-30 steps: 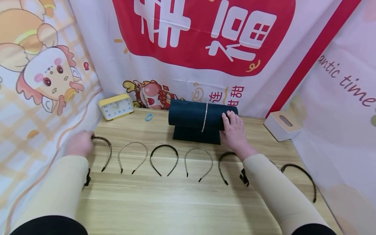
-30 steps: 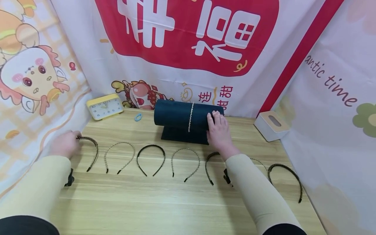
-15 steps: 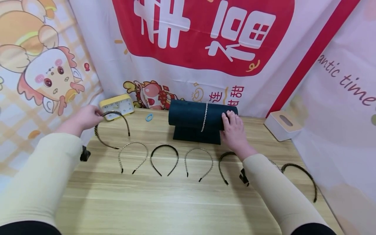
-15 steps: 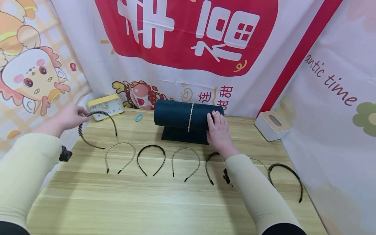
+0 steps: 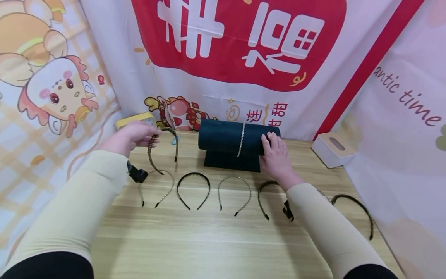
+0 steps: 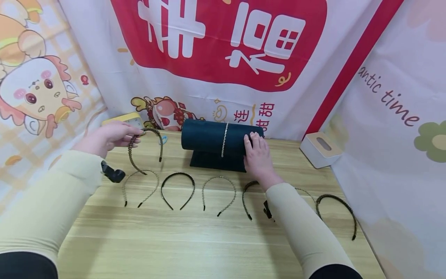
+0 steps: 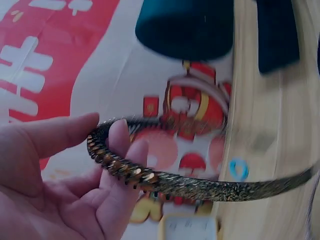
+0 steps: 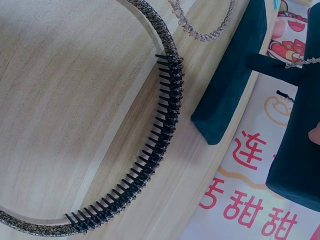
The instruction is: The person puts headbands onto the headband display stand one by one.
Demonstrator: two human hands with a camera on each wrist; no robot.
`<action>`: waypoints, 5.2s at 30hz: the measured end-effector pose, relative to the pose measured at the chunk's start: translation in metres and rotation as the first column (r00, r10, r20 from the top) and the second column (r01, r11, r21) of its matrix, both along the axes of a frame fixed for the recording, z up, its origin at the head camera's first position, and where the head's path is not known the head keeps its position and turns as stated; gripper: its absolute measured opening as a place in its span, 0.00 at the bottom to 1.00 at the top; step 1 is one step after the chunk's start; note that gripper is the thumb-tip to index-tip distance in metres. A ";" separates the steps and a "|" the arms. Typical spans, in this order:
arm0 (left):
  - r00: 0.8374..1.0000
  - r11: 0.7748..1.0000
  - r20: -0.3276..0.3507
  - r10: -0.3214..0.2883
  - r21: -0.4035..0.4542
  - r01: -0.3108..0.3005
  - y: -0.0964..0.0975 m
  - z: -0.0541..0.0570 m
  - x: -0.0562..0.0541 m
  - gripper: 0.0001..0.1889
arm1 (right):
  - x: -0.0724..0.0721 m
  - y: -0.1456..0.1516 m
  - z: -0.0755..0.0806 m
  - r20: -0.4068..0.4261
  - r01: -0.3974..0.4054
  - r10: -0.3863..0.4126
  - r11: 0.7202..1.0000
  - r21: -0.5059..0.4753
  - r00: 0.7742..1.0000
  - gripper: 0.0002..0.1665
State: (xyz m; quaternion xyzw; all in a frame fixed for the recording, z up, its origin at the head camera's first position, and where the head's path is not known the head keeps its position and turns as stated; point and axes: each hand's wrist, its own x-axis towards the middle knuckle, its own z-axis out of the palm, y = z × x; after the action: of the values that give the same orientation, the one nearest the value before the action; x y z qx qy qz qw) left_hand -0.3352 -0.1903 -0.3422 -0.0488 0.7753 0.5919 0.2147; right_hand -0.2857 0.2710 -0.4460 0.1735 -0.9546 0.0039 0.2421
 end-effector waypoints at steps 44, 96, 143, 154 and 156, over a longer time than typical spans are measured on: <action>0.791 0.884 -0.600 -0.121 -0.428 -0.189 0.192 -0.030 0.001 0.22 | 0.001 -0.002 -0.001 0.006 0.006 -0.006 1.000 -0.014 1.000 0.43; 0.358 0.514 -0.510 -0.782 -0.853 -0.092 0.206 -0.054 -0.002 0.50 | 0.001 -0.003 -0.003 0.040 0.032 -0.031 0.999 -0.027 0.999 0.43; 0.939 0.846 -0.316 -0.136 -0.530 -0.056 -0.060 -0.181 0.041 0.08 | 0.004 -0.006 -0.001 0.029 0.036 -0.035 0.999 -0.039 0.999 0.43; 0.989 0.874 0.097 0.114 0.464 -0.146 -0.060 -0.106 0.040 0.19 | 0.005 -0.005 0.000 0.034 0.027 -0.025 0.999 -0.045 0.999 0.43; 0.984 0.829 0.140 0.111 0.534 -0.169 -0.056 -0.094 0.041 0.13 | 0.005 -0.005 0.000 0.032 0.025 -0.024 0.999 -0.045 0.999 0.43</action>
State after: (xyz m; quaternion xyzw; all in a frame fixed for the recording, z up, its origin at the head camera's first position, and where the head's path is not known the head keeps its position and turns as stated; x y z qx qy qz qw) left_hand -0.2945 -0.2464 -0.4365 -0.0731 0.5579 0.7982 0.2153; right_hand -0.2810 0.2660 -0.4458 0.1561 -0.9601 0.0254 0.2308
